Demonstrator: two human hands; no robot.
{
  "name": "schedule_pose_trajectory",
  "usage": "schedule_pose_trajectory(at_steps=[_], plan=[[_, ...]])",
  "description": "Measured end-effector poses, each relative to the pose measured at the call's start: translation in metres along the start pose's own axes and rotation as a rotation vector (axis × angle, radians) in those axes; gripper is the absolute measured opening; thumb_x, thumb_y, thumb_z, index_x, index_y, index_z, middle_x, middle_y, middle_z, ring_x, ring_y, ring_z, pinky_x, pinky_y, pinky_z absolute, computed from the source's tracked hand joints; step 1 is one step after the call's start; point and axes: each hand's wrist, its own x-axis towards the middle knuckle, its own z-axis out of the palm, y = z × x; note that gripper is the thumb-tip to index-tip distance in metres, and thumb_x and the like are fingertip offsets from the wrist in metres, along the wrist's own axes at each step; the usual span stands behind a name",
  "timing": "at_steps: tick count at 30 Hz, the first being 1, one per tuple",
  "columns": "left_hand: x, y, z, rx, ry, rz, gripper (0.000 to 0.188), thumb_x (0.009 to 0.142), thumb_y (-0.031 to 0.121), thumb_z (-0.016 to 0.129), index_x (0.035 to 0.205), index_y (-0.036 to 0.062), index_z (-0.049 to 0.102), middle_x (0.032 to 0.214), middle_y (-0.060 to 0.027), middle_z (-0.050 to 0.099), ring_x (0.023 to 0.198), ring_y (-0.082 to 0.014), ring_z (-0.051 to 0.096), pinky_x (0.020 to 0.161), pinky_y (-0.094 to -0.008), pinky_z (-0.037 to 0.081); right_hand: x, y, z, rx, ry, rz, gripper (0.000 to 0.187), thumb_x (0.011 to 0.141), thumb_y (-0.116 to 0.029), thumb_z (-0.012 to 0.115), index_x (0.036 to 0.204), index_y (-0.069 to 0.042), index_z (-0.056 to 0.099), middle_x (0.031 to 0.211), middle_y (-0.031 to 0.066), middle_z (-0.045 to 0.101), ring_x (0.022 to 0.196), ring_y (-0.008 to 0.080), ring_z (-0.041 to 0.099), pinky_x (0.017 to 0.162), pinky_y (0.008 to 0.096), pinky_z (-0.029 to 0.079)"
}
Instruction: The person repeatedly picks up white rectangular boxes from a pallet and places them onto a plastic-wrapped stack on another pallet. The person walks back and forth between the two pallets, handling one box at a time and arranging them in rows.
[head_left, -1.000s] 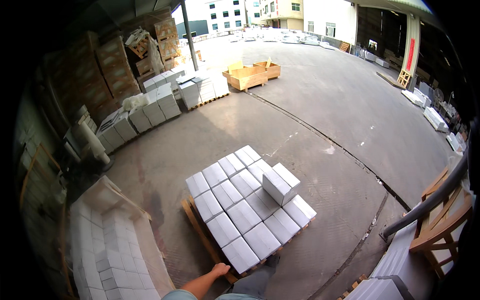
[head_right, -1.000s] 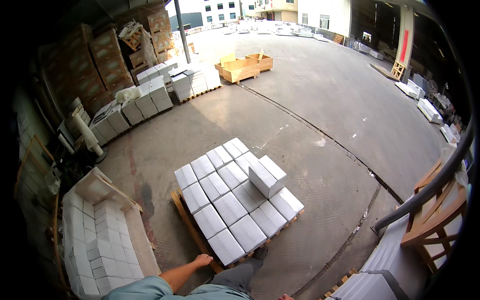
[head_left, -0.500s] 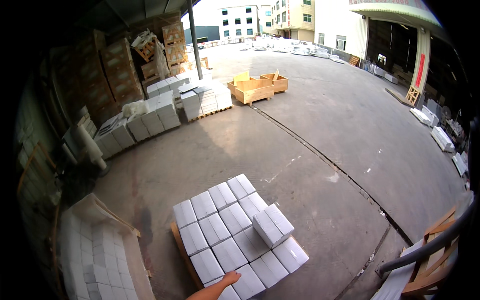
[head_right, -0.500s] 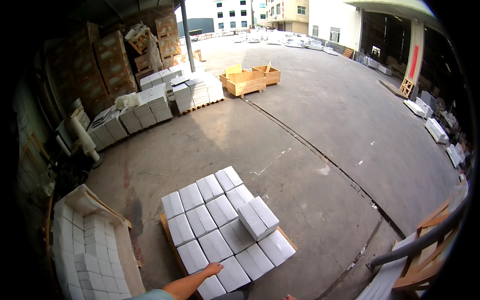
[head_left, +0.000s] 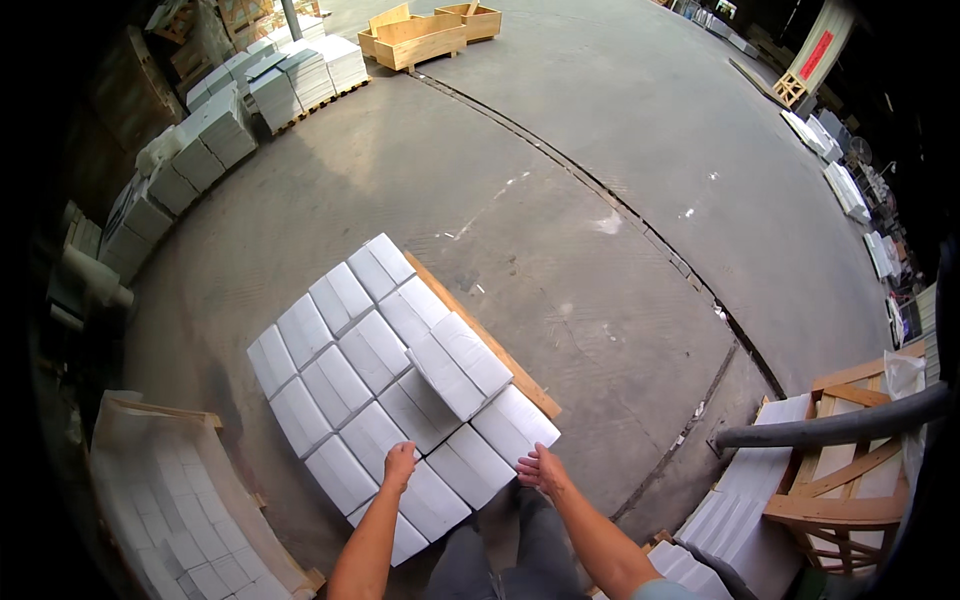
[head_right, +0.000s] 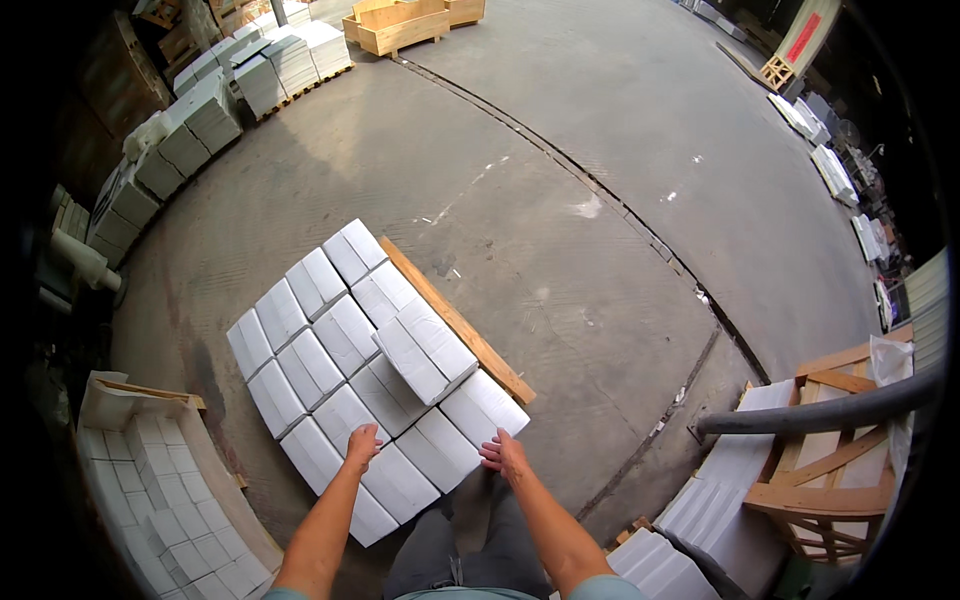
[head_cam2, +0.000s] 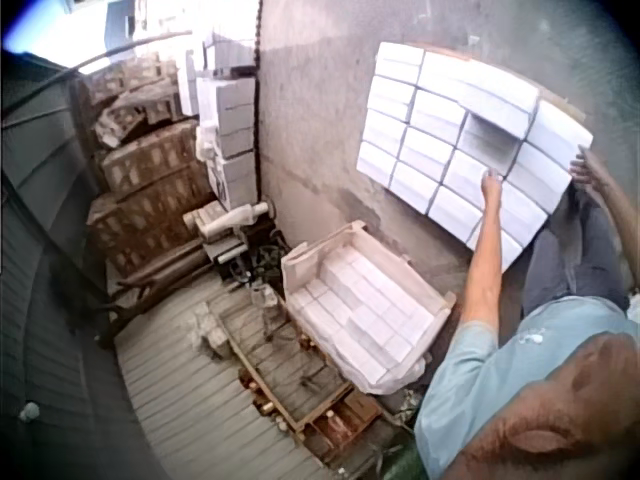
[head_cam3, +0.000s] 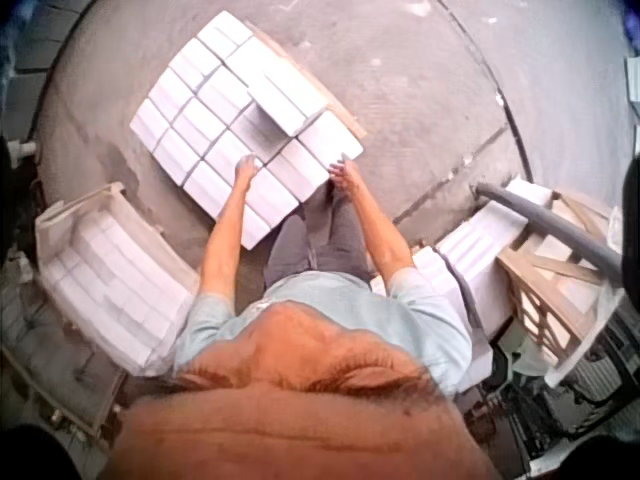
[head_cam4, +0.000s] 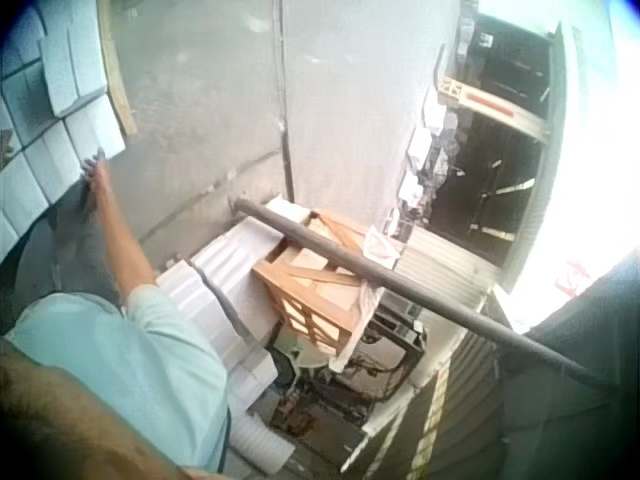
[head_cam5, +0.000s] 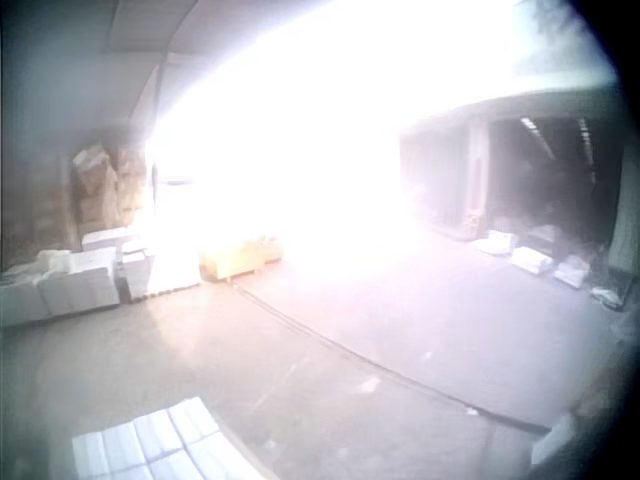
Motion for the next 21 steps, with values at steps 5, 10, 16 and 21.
schedule_pose_trajectory(at_steps=[5,10,16,21], plan=[[0.094,0.081,0.026,0.311,0.411,0.434,0.042,0.086,0.035,0.049,0.108,0.0003,0.057,0.113,-0.0200,0.056,0.106,-0.0379,0.050,0.092,-0.0424,0.040,0.062,-0.083,0.088,0.086,0.002,0.075,0.094,0.082,-0.065,0.044,0.142,-0.001,0.010,0.143,0.0269,0.018,0.123,0.0451,0.035,0.084,0.0613,0.044],[0.168,0.152,0.059,0.598,0.542,0.666,0.045,0.088,0.040,0.045,0.109,0.0018,0.057,0.120,-0.0195,0.052,0.108,-0.0363,0.050,0.095,-0.0418,0.038,0.130,-0.113,0.142,0.185,0.095,-0.111,0.092,0.080,-0.065,0.049,0.133,0.008,0.029,0.135,0.0241,0.037,0.116,0.0379,0.045,0.092,0.0505,0.040],[0.183,0.160,0.079,0.604,0.291,0.409,0.050,0.090,0.047,0.037,0.100,0.0059,0.064,0.108,-0.0199,0.060,0.101,-0.0407,0.052,0.091,-0.0462,0.040,0.158,-0.101,0.156,0.185,0.509,-0.245,0.069,0.079,-0.052,0.055,0.097,0.014,0.058,0.098,0.0233,0.062,0.090,0.0321,0.060,0.079,0.0395,0.047],[0.154,0.176,0.081,0.605,0.285,0.365,0.050,0.090,0.047,0.038,0.096,0.0052,0.065,0.107,-0.0174,0.061,0.099,-0.0404,0.053,0.088,-0.0476,0.042,0.171,-0.088,0.137,0.208,0.504,-0.304,0.065,0.078,-0.049,0.053,0.090,0.015,0.059,0.090,0.0224,0.064,0.085,0.0324,0.061,0.074,0.0397,0.047]])
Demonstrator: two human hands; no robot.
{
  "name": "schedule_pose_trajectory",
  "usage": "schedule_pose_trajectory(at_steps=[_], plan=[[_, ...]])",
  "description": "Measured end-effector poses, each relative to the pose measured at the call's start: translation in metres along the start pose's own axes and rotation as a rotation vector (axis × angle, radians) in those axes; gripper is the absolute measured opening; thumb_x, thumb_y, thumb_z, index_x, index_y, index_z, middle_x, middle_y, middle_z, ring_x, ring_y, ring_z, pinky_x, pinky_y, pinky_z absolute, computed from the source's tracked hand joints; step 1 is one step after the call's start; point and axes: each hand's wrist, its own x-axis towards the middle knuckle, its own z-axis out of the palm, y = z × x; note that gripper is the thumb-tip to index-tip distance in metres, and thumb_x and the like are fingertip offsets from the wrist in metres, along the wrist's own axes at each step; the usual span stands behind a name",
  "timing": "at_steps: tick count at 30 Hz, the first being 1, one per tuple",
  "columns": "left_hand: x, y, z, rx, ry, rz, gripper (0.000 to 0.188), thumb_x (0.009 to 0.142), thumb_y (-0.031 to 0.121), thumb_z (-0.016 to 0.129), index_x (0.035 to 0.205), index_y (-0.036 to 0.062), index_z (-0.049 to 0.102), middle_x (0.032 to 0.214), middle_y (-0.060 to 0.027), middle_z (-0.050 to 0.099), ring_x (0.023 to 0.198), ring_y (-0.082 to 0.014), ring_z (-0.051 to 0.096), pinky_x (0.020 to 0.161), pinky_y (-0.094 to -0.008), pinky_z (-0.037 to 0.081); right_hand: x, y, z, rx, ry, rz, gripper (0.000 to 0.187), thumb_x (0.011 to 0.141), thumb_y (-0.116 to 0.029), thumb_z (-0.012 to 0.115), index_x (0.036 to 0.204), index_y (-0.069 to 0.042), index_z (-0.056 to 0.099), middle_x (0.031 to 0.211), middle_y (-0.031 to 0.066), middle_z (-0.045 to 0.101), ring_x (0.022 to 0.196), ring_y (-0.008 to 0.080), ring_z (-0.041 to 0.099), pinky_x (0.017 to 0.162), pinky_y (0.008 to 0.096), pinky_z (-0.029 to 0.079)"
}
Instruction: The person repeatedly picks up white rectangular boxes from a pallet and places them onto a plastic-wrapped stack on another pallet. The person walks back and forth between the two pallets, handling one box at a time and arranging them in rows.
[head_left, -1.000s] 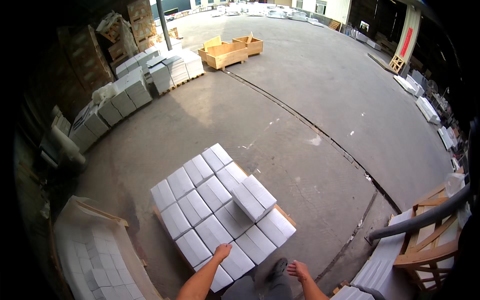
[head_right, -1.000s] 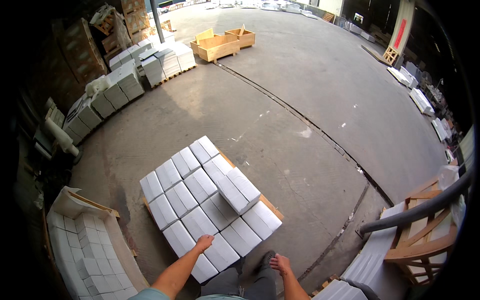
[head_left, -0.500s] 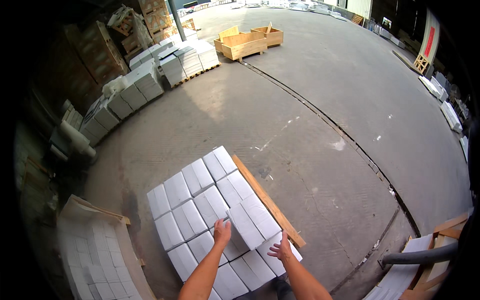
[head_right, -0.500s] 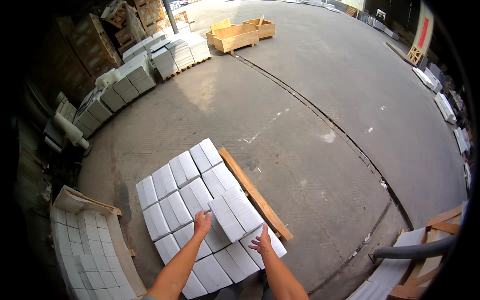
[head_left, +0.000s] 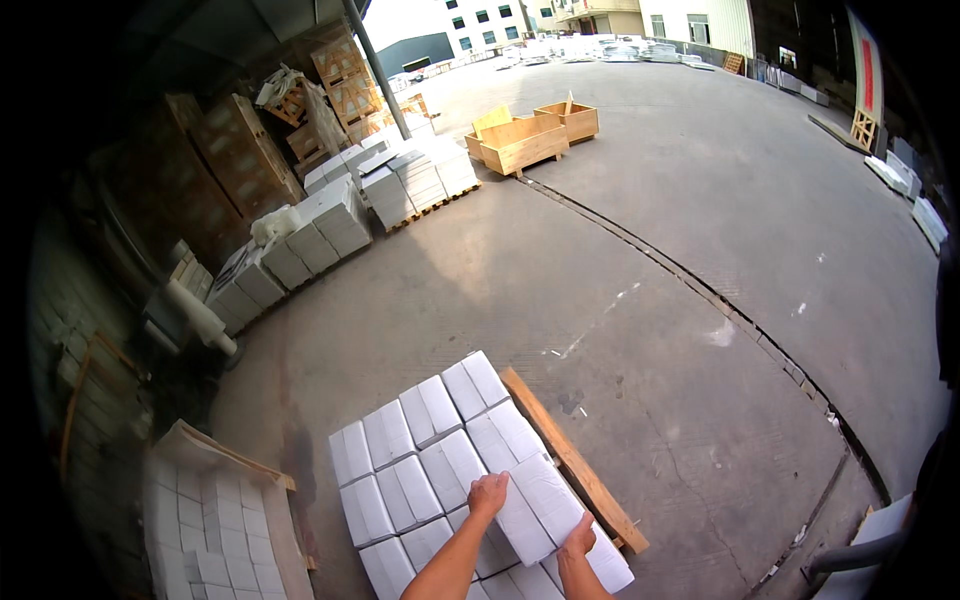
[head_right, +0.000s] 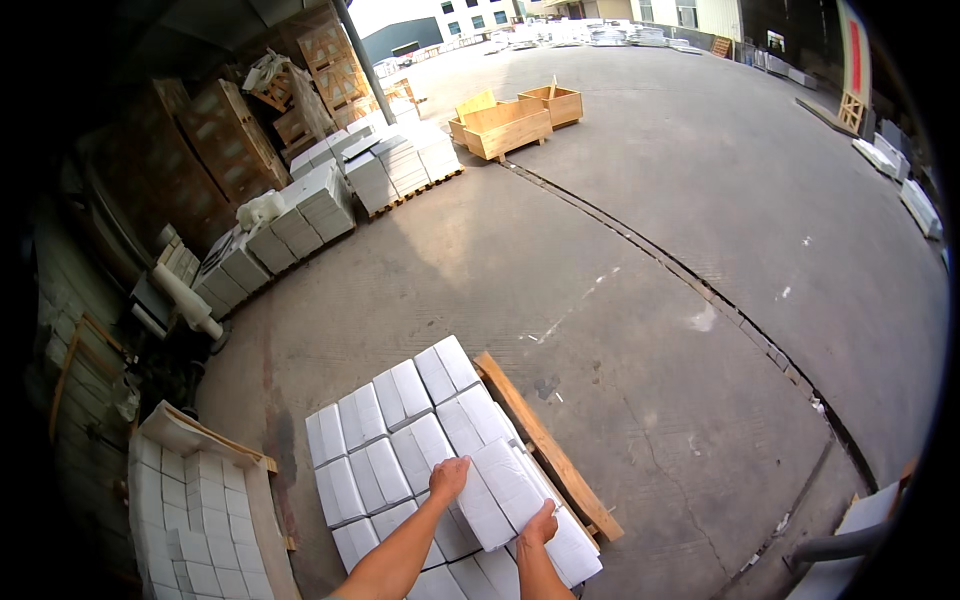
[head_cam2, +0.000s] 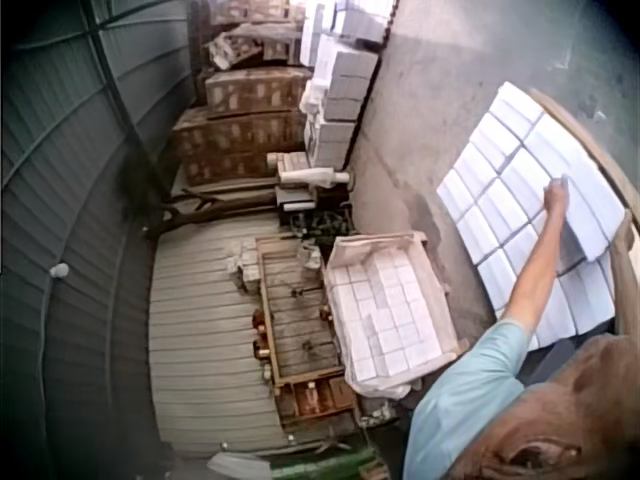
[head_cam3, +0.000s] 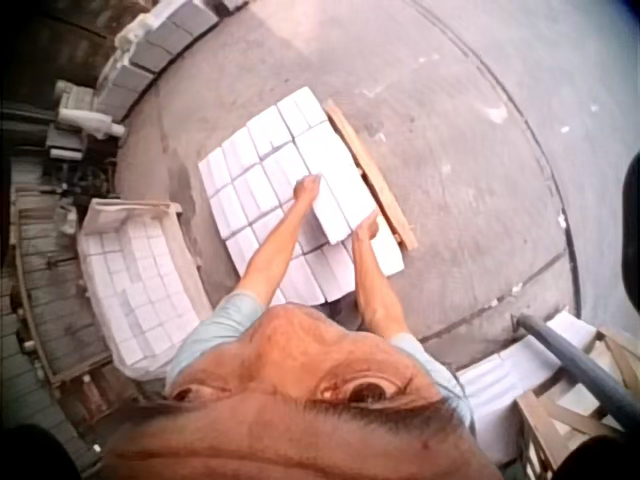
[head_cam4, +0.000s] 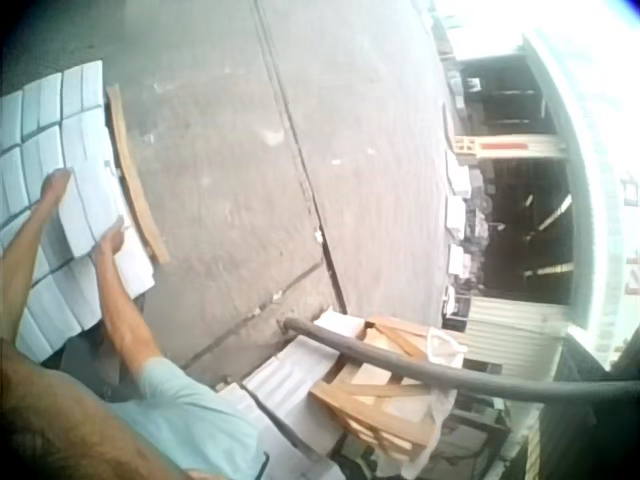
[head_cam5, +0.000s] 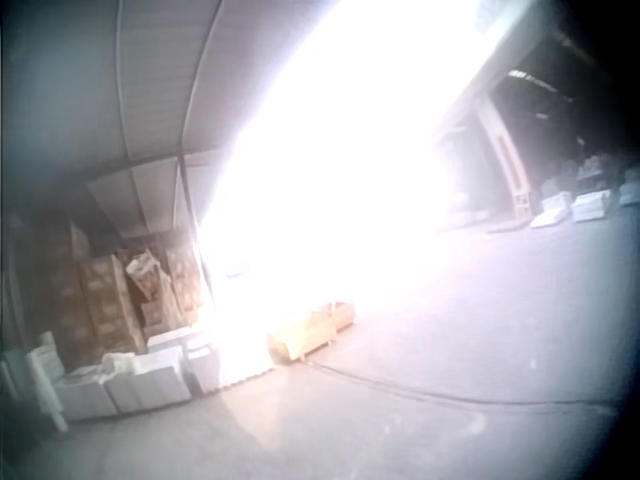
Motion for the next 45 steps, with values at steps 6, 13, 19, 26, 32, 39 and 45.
schedule_pose_trajectory(at_steps=[6,13,19,26,32,39,45], plan=[[-0.088,0.025,-0.032,0.083,0.121,0.135,0.042,0.089,0.041,0.042,0.090,0.0070,0.066,0.090,-0.0136,0.066,0.090,-0.0360,0.058,0.082,-0.0453,0.046,-0.021,-0.005,-0.058,0.389,-0.301,0.127,0.054,0.077,-0.045,0.054,0.103,0.002,0.059,0.097,0.0140,0.063,0.086,0.0294,0.062,0.076,0.0374,0.049],[-0.065,-0.015,-0.006,0.128,0.196,0.336,0.059,0.087,0.054,0.040,0.108,0.0027,0.062,0.109,-0.0195,0.061,0.105,-0.0370,0.055,0.094,-0.0408,0.040,-0.008,0.007,-0.112,0.491,-0.581,0.289,0.059,0.076,-0.053,0.043,0.108,-0.006,0.059,0.105,0.0102,0.063,0.096,0.0314,0.059,0.084,0.0479,0.045],[-0.029,-0.022,0.029,0.036,-0.300,-0.031,0.071,0.085,0.063,0.033,0.098,0.0013,0.065,0.105,-0.0255,0.061,0.103,-0.0395,0.056,0.091,-0.0421,0.042,0.022,0.021,-0.112,0.509,-0.580,0.283,0.055,0.077,-0.050,0.040,0.104,-0.006,0.060,0.102,0.0107,0.063,0.094,0.0316,0.059,0.084,0.0467,0.046],[-0.049,-0.019,0.011,-0.081,-0.301,-0.056,0.070,0.083,0.064,0.036,0.097,0.0017,0.066,0.103,-0.0246,0.062,0.101,-0.0399,0.056,0.090,-0.0440,0.042,0.018,0.020,-0.122,0.436,-0.597,0.251,0.049,0.078,-0.045,0.040,0.102,-0.008,0.060,0.100,0.0093,0.063,0.091,0.0292,0.060,0.080,0.0439,0.048],[-0.176,-0.070,-0.018,-0.212,-0.183,-0.256,0.065,0.083,0.061,0.036,0.090,0.0054,0.069,0.090,-0.0240,0.064,0.090,-0.0399,0.060,0.084,-0.0443,0.045,-0.060,0.021,-0.190,0.213,-0.442,0.282,0.045,0.079,-0.045,0.044,0.104,-0.009,0.057,0.099,0.0092,0.062,0.090,0.0270,0.059,0.079,0.0414,0.049],[-0.356,-0.154,-0.038,-0.154,-0.200,-0.305,0.061,0.089,0.051,0.037,0.089,-0.0030,0.066,0.088,-0.0267,0.063,0.089,-0.0427,0.060,0.080,-0.0472,0.046,-0.140,0.036,-0.267,-0.179,-0.388,0.268,0.041,0.078,-0.044,0.049,0.101,-0.011,0.057,0.100,0.0101,0.060,0.091,0.0267,0.057,0.080,0.0438,0.047],[-0.453,-0.196,-0.096,-0.152,-0.203,-0.324,0.056,0.089,0.054,0.035,0.095,0.0073,0.066,0.091,-0.0262,0.062,0.088,-0.0430,0.059,0.078,-0.0501,0.046,-0.215,0.025,-0.253,-0.266,-0.460,0.262,0.041,0.078,-0.044,0.049,0.100,-0.011,0.057,0.100,0.0100,0.060,0.091,0.0265,0.057,0.080,0.0441,0.047]])
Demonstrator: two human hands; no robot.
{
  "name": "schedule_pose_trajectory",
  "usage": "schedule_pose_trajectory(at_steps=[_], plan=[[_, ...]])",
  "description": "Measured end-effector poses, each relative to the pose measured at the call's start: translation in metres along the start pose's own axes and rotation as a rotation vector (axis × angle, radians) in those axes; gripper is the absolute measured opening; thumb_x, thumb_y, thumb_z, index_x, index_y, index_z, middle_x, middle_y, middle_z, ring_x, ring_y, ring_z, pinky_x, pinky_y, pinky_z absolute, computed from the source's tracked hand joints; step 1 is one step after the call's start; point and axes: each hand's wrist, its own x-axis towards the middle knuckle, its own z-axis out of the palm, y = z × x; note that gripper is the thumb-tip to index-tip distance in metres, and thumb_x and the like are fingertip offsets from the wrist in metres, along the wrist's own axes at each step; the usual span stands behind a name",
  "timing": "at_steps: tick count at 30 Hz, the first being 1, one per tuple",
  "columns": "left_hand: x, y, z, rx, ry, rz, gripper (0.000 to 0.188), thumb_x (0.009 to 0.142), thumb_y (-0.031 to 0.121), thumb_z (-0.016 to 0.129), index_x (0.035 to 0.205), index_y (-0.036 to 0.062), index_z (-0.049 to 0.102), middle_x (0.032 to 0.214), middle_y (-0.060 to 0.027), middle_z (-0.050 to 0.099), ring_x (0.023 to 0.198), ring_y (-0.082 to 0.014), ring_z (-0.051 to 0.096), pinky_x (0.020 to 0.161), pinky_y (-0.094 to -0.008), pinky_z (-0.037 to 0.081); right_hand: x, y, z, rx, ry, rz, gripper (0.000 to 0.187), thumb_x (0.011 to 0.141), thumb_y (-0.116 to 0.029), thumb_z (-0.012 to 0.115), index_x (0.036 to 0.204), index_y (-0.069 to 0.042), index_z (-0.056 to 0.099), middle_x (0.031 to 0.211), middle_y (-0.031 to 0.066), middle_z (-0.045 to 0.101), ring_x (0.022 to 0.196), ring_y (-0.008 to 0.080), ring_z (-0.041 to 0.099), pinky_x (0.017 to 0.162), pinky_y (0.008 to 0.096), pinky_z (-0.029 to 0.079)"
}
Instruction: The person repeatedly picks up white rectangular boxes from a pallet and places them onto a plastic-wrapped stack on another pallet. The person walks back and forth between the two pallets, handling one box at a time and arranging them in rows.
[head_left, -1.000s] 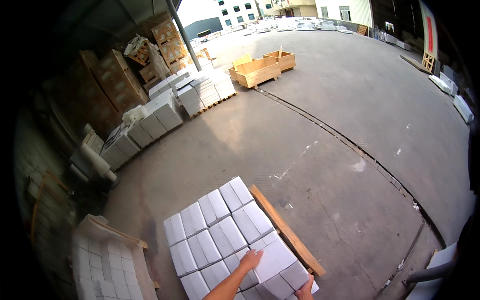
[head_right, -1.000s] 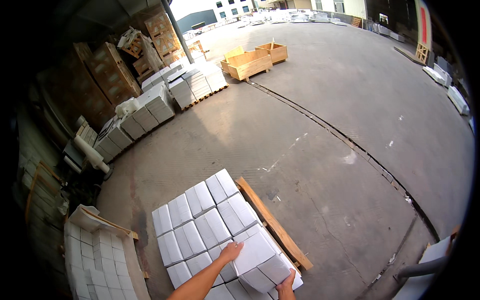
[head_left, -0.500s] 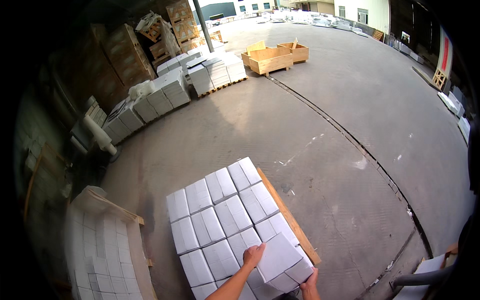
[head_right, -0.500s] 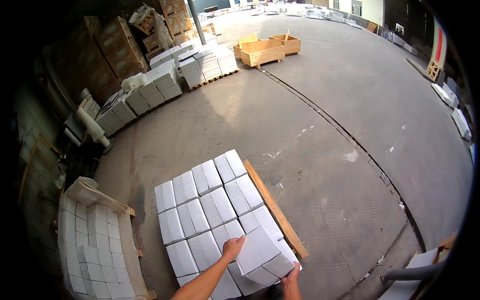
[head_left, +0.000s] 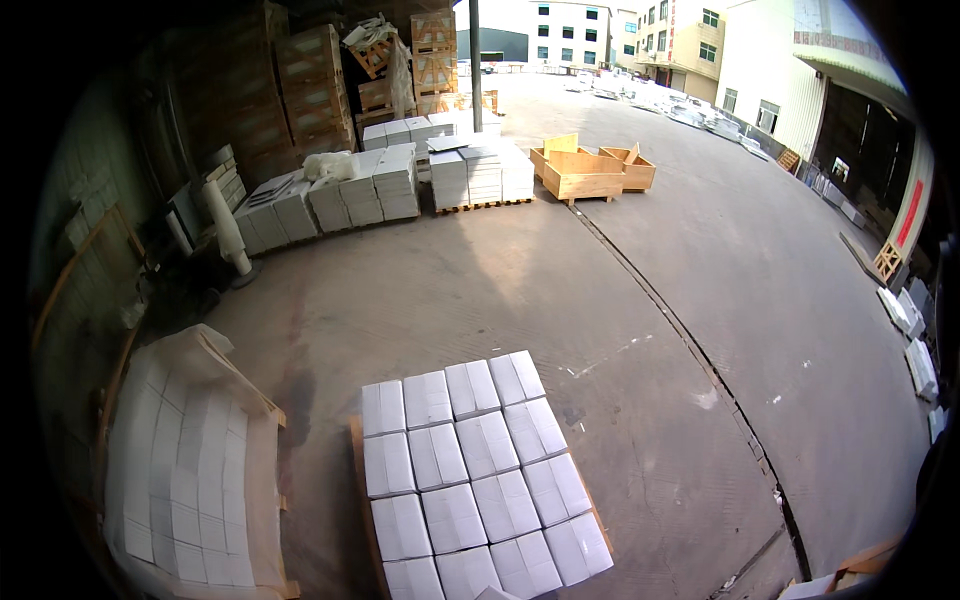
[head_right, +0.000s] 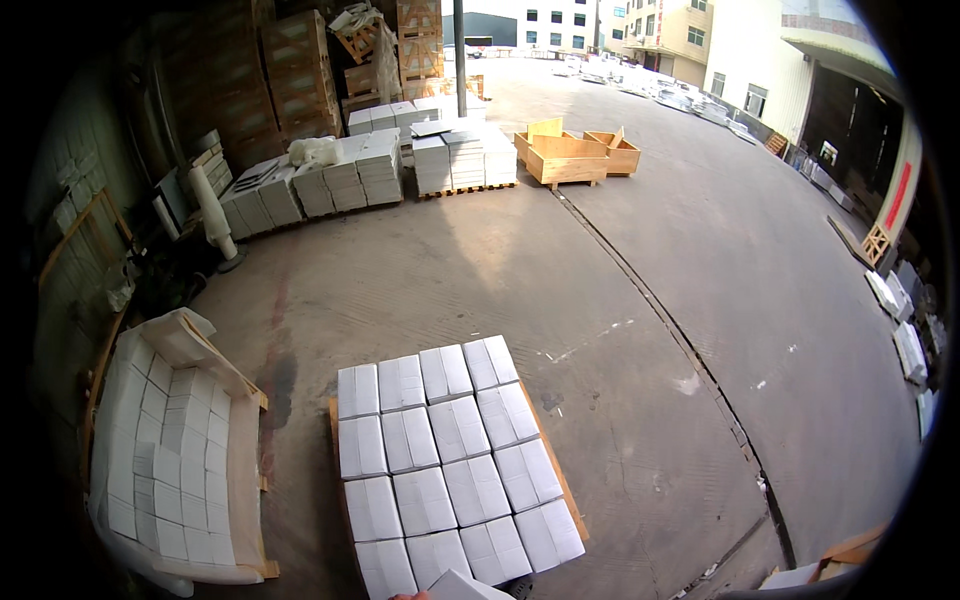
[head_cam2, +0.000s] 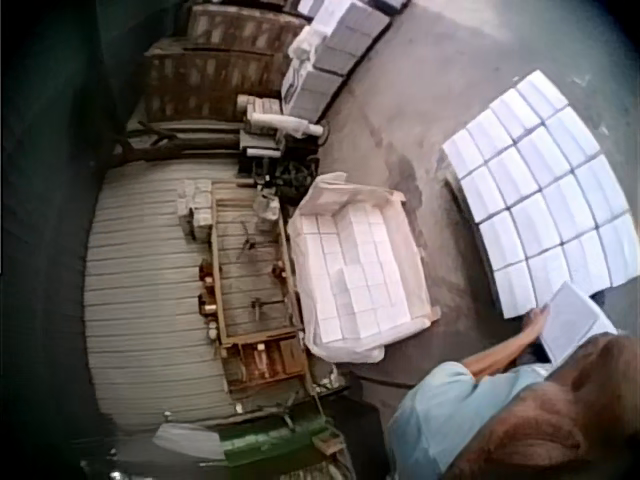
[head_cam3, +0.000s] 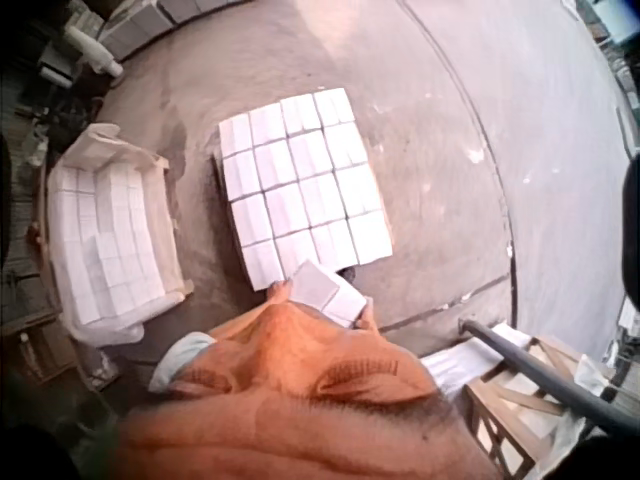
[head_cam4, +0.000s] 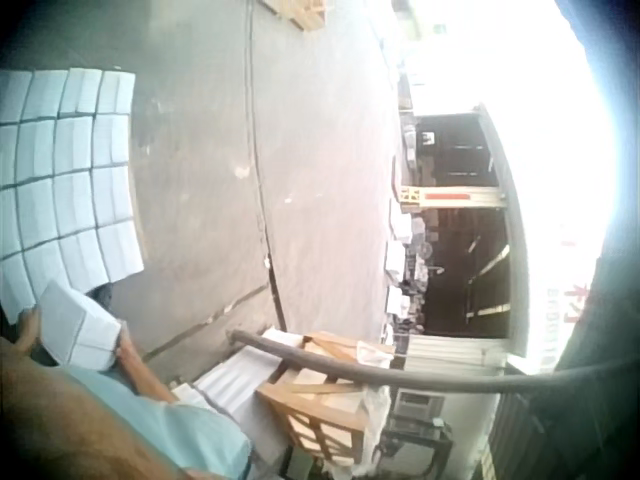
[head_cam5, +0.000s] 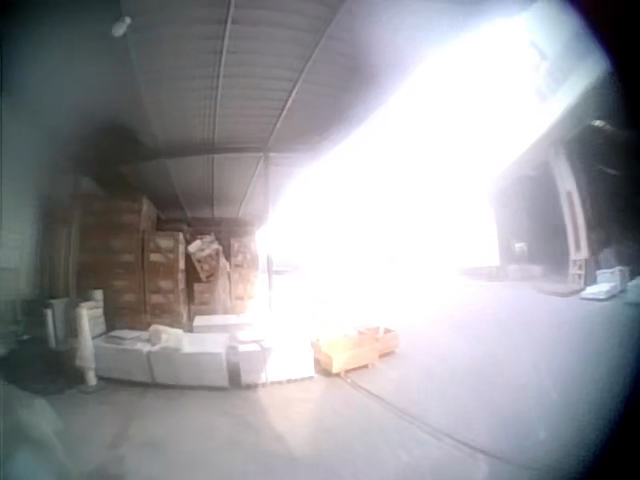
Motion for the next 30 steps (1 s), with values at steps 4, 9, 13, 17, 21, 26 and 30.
schedule_pose_trajectory(at_steps=[4,9,13,17,21,26,30], plan=[[-0.012,-0.057,0.019,0.053,0.104,0.040,0.048,0.090,0.054,0.034,0.100,0.0173,0.063,0.089,-0.0238,0.063,0.087,-0.0427,0.059,0.074,-0.0516,0.047,-0.028,0.011,0.017,-0.055,-0.065,-0.022,0.041,0.077,-0.045,0.050,0.100,-0.012,0.057,0.100,0.0100,0.059,0.091,0.0264,0.056,0.079,0.0442,0.047],[-0.030,-0.108,0.043,0.016,0.183,-0.081,0.058,0.088,0.058,0.035,0.096,0.0104,0.066,0.092,-0.0234,0.064,0.086,-0.0415,0.060,0.073,-0.0500,0.047,-0.054,0.043,0.013,-0.115,-0.141,-0.029,0.040,0.077,-0.045,0.050,0.099,-0.012,0.057,0.099,0.0100,0.059,0.091,0.0263,0.056,0.079,0.0444,0.047],[-0.107,-0.067,-0.003,-0.327,0.209,-0.249,0.072,0.084,0.065,0.038,0.084,-0.0010,0.069,0.086,-0.0207,0.066,0.085,-0.0376,0.062,0.073,-0.0469,0.047,-0.073,0.067,-0.009,-0.153,-0.167,-0.049,0.040,0.077,-0.045,0.050,0.099,-0.012,0.057,0.099,0.0099,0.059,0.091,0.0262,0.056,0.079,0.0445,0.047],[-0.121,-0.136,0.049,-0.516,0.187,-0.313,0.073,0.083,0.067,0.038,0.087,0.0002,0.069,0.087,-0.0198,0.067,0.087,-0.0356,0.063,0.075,-0.0457,0.047,-0.096,0.099,-0.024,-0.221,-0.216,-0.054,0.040,0.077,-0.045,0.051,0.099,-0.012,0.057,0.099,0.0099,0.059,0.091,0.0262,0.056,0.079,0.0447,0.046],[-0.152,-0.150,0.030,-0.543,0.068,-0.352,0.076,0.082,0.069,0.037,0.092,0.0003,0.069,0.094,-0.0207,0.066,0.095,-0.0350,0.061,0.079,-0.0446,0.047,-0.117,0.132,-0.030,-0.332,-0.234,-0.091,0.040,0.077,-0.045,0.051,0.099,-0.012,0.057,0.099,0.0099,0.059,0.091,0.0261,0.056,0.078,0.0448,0.046],[-0.182,-0.175,-0.015,-0.630,0.175,-0.354,0.063,0.083,0.059,0.044,0.082,0.0013,0.069,0.084,-0.0217,0.065,0.085,-0.0359,0.063,0.075,-0.0401,0.047,-0.150,0.182,-0.027,-0.858,-0.299,-0.426,0.040,0.076,-0.045,0.052,0.098,-0.012,0.057,0.098,0.0099,0.059,0.091,0.0260,0.056,0.078,0.0450,0.046],[-0.175,-0.246,-0.009,-0.619,0.223,-0.430,0.066,0.081,0.062,0.042,0.084,0.0017,0.069,0.086,-0.0213,0.066,0.087,-0.0350,0.063,0.077,-0.0401,0.047,-0.135,0.227,0.020,-0.452,-0.262,0.042,0.040,0.075,-0.044,0.054,0.097,-0.012,0.057,0.096,0.0096,0.059,0.091,0.0260,0.056,0.078,0.0450,0.046]])
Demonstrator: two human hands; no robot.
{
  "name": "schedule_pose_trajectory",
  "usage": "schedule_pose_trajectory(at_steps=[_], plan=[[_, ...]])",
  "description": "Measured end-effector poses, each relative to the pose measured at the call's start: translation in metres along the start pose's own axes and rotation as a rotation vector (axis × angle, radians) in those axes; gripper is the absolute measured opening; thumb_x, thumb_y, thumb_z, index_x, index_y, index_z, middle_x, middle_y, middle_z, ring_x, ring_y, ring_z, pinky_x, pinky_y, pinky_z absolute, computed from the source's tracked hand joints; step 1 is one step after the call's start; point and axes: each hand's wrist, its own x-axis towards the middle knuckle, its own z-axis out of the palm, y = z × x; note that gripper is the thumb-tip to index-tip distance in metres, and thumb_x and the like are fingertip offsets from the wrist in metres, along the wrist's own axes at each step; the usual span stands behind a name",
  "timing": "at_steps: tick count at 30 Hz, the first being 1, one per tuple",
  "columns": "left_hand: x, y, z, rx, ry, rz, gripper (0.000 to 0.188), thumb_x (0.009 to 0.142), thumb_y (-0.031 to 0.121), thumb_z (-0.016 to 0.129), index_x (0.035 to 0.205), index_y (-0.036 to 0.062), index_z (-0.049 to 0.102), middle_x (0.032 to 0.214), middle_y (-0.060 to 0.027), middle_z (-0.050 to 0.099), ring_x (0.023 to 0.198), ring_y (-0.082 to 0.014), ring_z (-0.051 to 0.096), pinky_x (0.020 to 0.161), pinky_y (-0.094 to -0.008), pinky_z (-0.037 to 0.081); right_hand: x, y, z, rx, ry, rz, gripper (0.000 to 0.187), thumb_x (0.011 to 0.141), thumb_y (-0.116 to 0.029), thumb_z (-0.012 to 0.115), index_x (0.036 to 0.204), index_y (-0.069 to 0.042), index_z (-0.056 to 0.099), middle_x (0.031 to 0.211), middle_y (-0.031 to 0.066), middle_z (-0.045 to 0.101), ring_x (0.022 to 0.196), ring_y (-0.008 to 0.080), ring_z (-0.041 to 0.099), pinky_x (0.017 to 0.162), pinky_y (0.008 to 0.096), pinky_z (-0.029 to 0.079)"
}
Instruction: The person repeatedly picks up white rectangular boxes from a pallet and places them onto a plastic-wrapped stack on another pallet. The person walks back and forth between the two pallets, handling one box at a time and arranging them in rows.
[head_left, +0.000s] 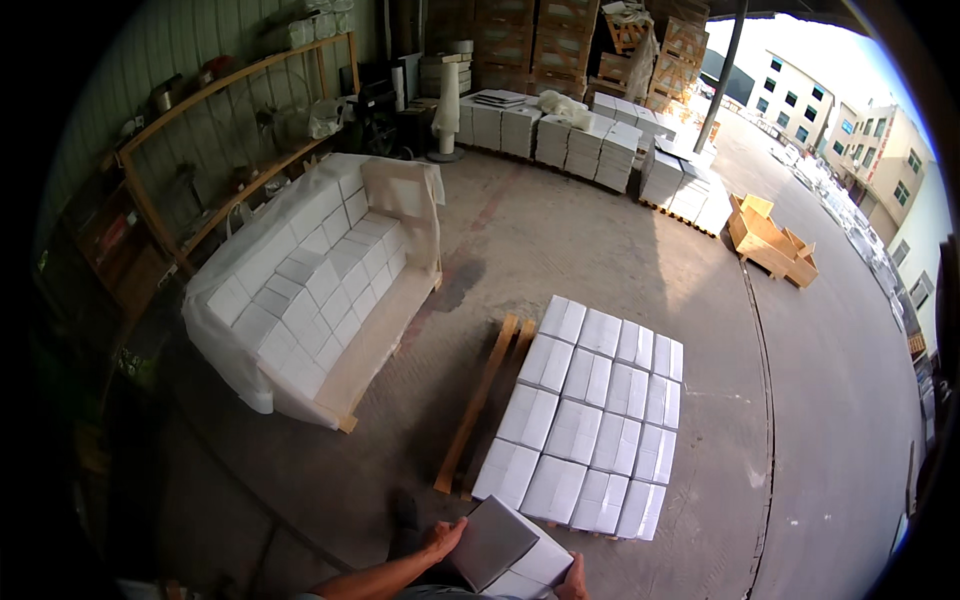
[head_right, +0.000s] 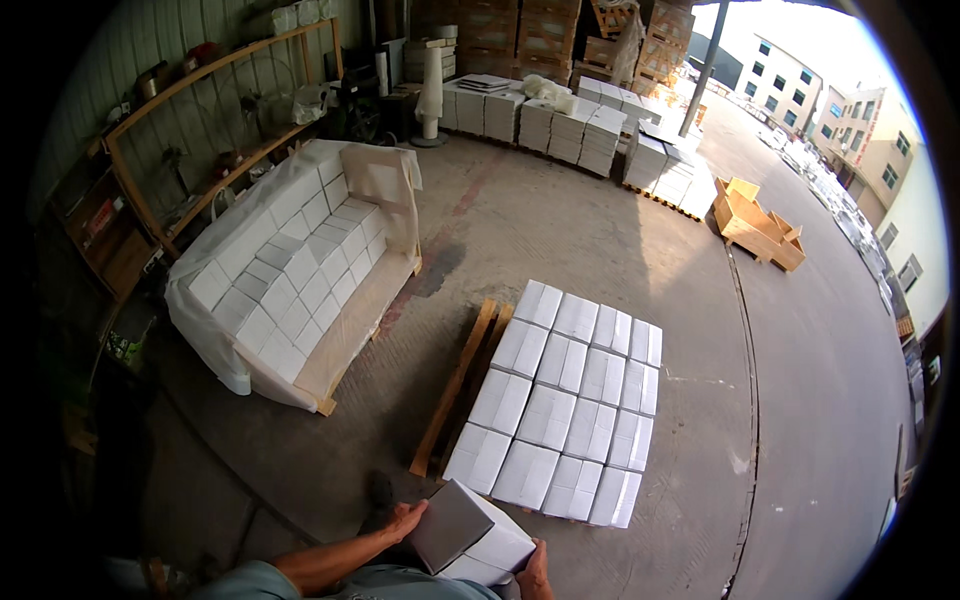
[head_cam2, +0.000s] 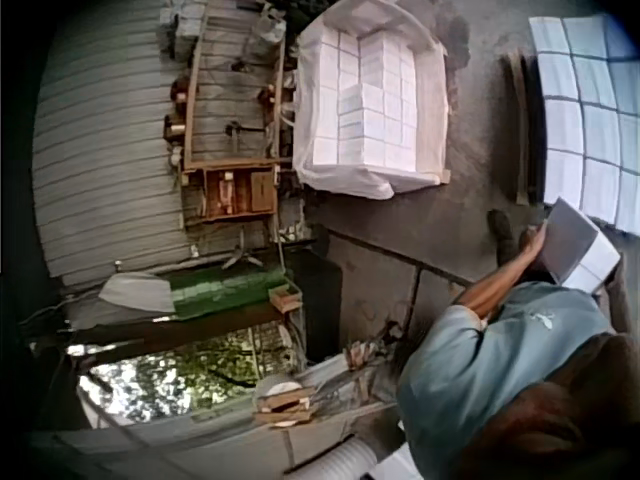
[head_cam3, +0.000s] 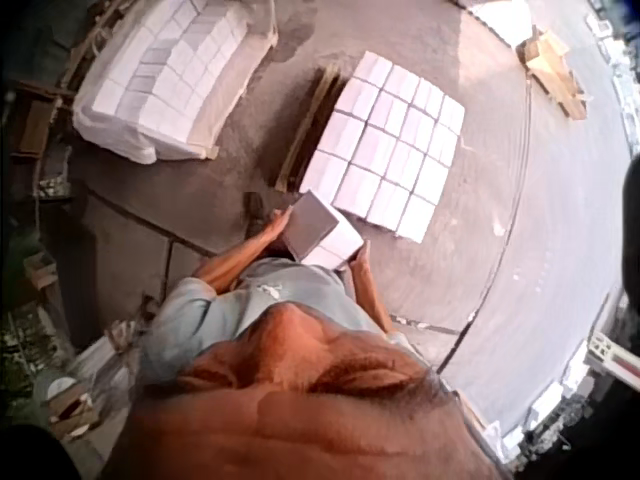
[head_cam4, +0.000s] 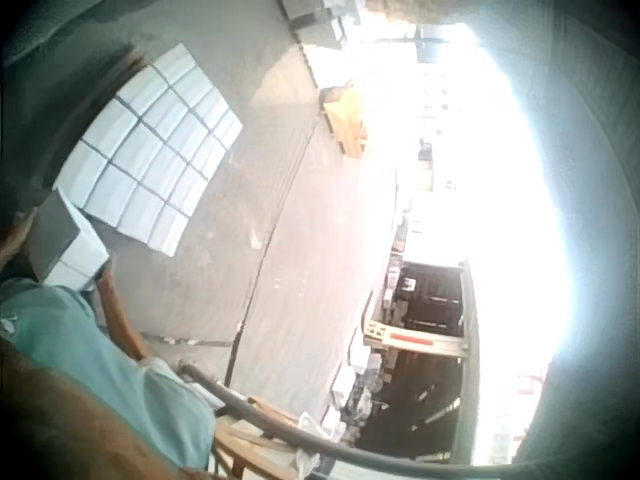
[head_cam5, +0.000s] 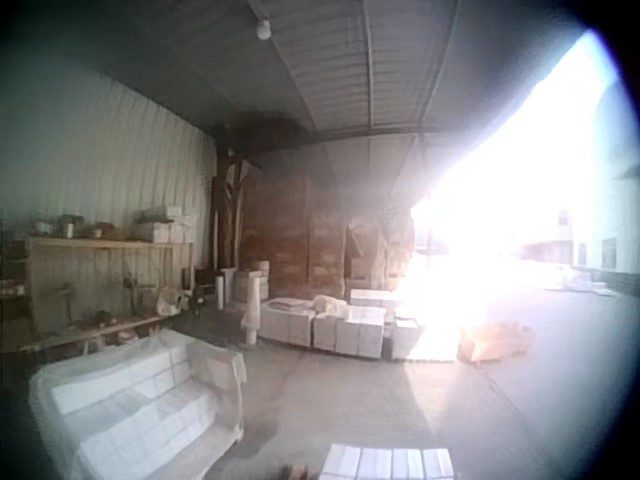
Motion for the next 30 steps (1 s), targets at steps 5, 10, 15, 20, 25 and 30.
schedule_pose_trajectory(at_steps=[5,10,15,20,25,30], plan=[[0.024,-0.033,-0.096,0.024,0.068,-0.075,0.069,0.080,0.063,0.042,0.087,-0.0008,0.068,0.090,-0.0226,0.065,0.091,-0.0362,0.062,0.081,-0.0405,0.047,-0.084,0.024,0.148,-0.353,-0.168,-0.353,0.039,0.075,-0.044,0.053,0.097,-0.012,0.057,0.095,0.0094,0.059,0.092,0.0272,0.056,0.081,0.0459,0.045],[0.062,-0.079,-0.195,-0.019,0.142,-0.032,0.062,0.083,0.056,0.044,0.079,-0.0007,0.068,0.082,-0.0217,0.065,0.083,-0.0373,0.063,0.075,-0.0408,0.048,-0.038,0.084,0.229,-0.344,-0.164,-0.209,0.038,0.077,-0.044,0.051,0.097,-0.013,0.057,0.096,0.0078,0.060,0.093,0.0280,0.057,0.085,0.0470,0.043],[0.065,-0.043,-0.318,0.114,0.226,-0.011,0.063,0.084,0.055,0.044,0.079,-0.0032,0.067,0.079,-0.0226,0.065,0.077,-0.0373,0.064,0.071,-0.0416,0.048,0.019,0.119,0.303,-0.023,-0.314,0.095,0.034,0.080,-0.042,0.048,0.097,-0.014,0.058,0.097,0.0059,0.061,0.095,0.0264,0.056,0.088,0.0474,0.042],[0.096,-0.013,-0.399,0.184,0.322,0.079,0.064,0.085,0.057,0.043,0.074,-0.0011,0.067,0.075,-0.0249,0.063,0.075,-0.0419,0.062,0.070,-0.0459,0.048,0.011,0.113,0.397,0.007,-0.326,0.048,0.035,0.082,-0.041,0.048,0.101,-0.013,0.056,0.098,0.0066,0.060,0.097,0.0262,0.056,0.088,0.0442,0.043],[0.152,0.019,-0.440,0.167,0.361,0.107,0.062,0.084,0.056,0.044,0.074,-0.0006,0.068,0.076,-0.0245,0.063,0.078,-0.0413,0.062,0.071,-0.0454,0.049,0.039,0.085,0.437,-0.836,-0.459,-0.763,0.061,0.060,0.000,0.063,0.116,-0.006,0.040,0.103,0.0146,0.056,0.098,0.0296,0.055,0.088,0.0381,0.043],[0.237,0.043,-0.431,0.054,0.351,0.080,0.057,0.085,0.051,0.046,0.078,-0.0025,0.067,0.077,-0.0232,0.064,0.077,-0.0392,0.063,0.070,-0.0440,0.047,0.079,0.020,0.524,-0.012,-0.214,0.077,0.037,0.079,-0.042,0.052,0.095,-0.010,0.060,0.092,0.0078,0.062,0.090,0.0258,0.058,0.082,0.0417,0.045]])
